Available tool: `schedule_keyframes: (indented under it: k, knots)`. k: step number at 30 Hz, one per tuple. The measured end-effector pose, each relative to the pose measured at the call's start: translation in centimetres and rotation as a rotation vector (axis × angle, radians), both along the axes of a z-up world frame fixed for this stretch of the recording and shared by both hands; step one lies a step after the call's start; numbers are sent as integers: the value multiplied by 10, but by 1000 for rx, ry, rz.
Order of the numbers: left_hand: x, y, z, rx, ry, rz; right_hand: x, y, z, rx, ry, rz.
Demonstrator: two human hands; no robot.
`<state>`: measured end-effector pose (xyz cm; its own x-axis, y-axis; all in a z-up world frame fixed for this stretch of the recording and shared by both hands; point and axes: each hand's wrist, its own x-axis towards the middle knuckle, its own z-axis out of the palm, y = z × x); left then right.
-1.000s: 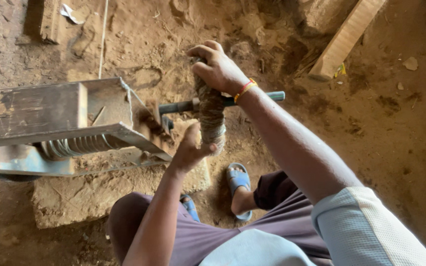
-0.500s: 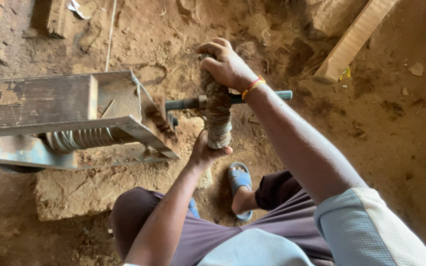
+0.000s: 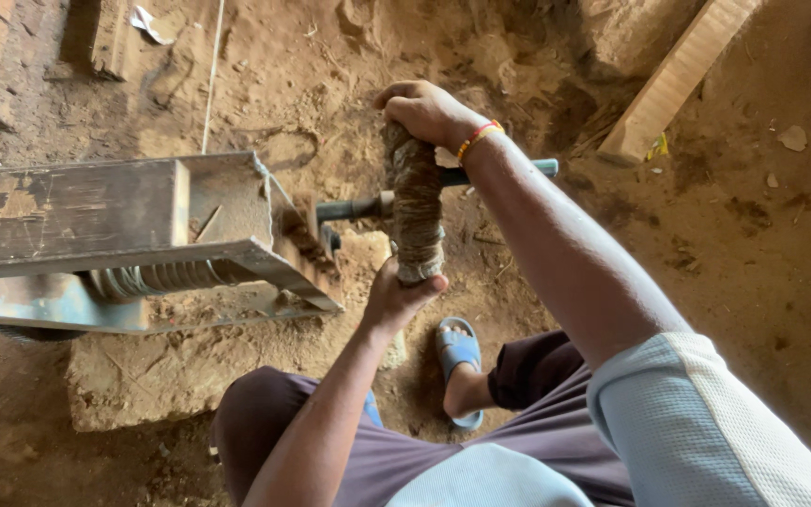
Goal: The person rotates a wooden handle to wind a rope onto the metal shaft of a workshop machine.
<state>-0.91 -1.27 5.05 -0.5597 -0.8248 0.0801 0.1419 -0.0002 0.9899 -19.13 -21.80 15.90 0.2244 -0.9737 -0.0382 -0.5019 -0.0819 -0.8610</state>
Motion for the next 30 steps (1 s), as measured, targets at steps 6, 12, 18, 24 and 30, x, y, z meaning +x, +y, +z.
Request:
schedule_keyframes:
  k: [6,12,18,24,30]
  knots:
    - [15,-16,15,11,176,-234,0,4,5,72,21,-29]
    - [14,-14,-7,-33,154,-123,1,6,7,77,1,-26]
    - [8,-5,-34,69,133,-84,10,46,42,-148,247,-175]
    - [9,-9,-23,50,127,-116,-29,142,57,-590,729,-159]
    - [10,-12,-20,59,150,-164,-41,148,53,-650,810,-256]
